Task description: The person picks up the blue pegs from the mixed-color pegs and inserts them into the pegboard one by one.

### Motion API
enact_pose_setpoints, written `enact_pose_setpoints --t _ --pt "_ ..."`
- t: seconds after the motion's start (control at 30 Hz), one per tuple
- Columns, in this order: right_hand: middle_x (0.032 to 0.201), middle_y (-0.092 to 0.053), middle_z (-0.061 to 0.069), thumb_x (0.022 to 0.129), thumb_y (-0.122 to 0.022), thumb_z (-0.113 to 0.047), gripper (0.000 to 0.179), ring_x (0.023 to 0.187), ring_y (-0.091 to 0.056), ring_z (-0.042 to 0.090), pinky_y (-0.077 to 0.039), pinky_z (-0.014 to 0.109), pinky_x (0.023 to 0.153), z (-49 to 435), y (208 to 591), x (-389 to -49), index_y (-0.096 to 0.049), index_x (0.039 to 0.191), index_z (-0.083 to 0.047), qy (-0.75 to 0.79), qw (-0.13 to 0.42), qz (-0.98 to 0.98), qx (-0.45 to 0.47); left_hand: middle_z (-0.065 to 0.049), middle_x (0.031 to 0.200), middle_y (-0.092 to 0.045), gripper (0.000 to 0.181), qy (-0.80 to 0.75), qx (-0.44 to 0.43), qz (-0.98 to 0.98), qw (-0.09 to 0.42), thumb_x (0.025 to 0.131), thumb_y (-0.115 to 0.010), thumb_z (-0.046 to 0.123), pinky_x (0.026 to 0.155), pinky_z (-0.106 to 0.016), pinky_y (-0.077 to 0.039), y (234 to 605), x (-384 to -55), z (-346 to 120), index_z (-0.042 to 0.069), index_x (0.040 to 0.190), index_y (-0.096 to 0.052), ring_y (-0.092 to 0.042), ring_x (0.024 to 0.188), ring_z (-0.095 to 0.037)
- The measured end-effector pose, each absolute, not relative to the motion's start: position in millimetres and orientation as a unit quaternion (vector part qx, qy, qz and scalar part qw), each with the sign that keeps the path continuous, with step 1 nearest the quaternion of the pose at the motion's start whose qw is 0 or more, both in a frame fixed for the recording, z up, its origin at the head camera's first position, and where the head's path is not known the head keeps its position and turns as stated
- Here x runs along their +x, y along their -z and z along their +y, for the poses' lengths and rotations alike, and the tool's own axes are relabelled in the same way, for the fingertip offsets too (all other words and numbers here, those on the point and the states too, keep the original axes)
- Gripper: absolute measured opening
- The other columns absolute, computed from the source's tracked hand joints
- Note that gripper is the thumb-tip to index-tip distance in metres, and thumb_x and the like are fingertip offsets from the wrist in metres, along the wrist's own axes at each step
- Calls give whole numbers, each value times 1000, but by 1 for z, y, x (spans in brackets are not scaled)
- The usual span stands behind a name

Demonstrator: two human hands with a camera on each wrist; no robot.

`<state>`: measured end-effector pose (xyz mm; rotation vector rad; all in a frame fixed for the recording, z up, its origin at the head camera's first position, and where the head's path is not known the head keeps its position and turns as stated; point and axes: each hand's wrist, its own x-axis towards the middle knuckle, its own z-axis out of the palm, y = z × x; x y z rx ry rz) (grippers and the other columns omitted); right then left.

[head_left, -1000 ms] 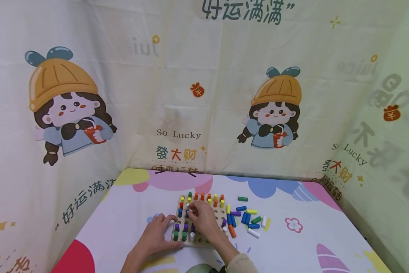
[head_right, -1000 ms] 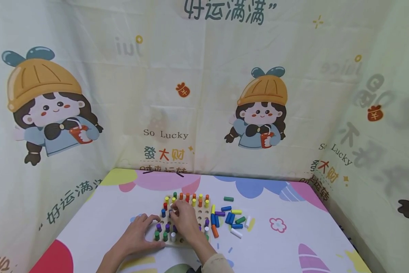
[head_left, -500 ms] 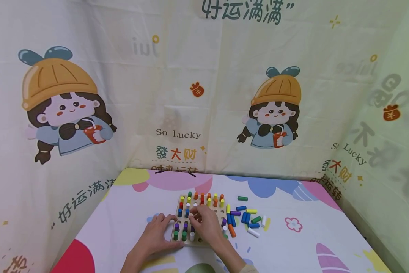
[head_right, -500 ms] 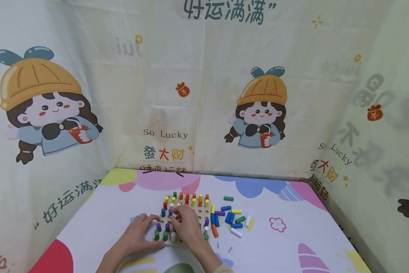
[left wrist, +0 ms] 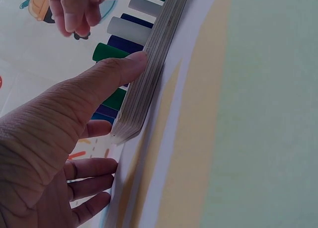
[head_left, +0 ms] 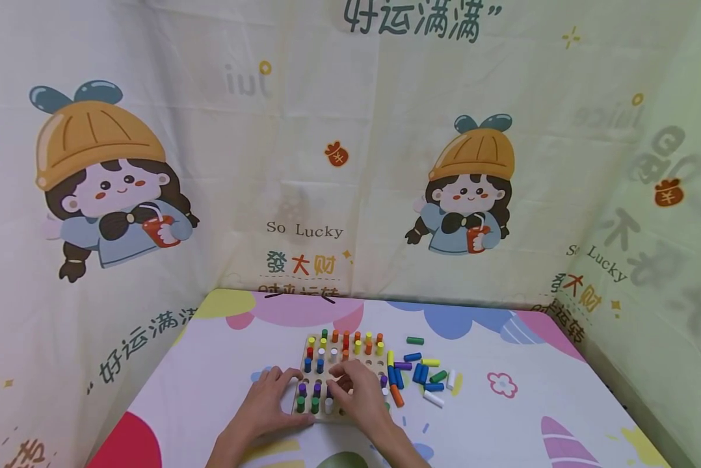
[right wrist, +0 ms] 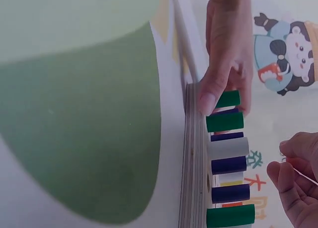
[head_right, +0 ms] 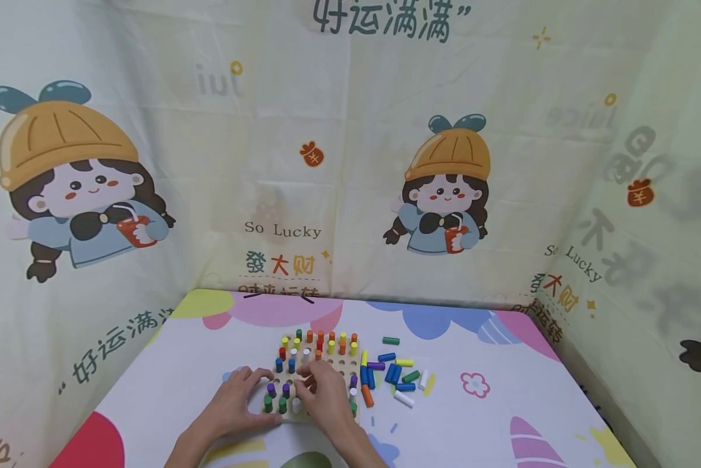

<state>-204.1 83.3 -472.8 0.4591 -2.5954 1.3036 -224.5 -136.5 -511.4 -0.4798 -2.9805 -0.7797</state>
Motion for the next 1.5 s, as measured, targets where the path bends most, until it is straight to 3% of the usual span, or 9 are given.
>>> enact_pose_setpoints --t 0.13,0.63,1.5 --pt "99 -70 5 95 -74 -13 16 79 -62 4 -53 17 69 86 470 -198 -72 109 -6 -456 95 -871 155 0 103 -50 80 249 -156 -956 16 64 -84 72 86 -50 -47 511 -224 -136 26 125 -60 -47 96 -22" --pt "106 -71 5 94 -75 -14 16 85 -65 8 -55 22 75 106 464 -188 -71 109 -9 -456 117 -874 119 0 103 -51 81 240 -149 -959 19 63 -83 73 86 -49 -47 512 -224 -136 26 125 -61 -47 97 -23" --pt "97 -72 1 91 -77 -10 16 80 -67 9 -56 23 71 139 467 -192 -71 106 -7 -456 211 -861 78 -1 105 -51 81 247 -140 -959 4 64 -84 71 91 -51 -47 510 -223 -135 27 127 -60 -47 100 -23"
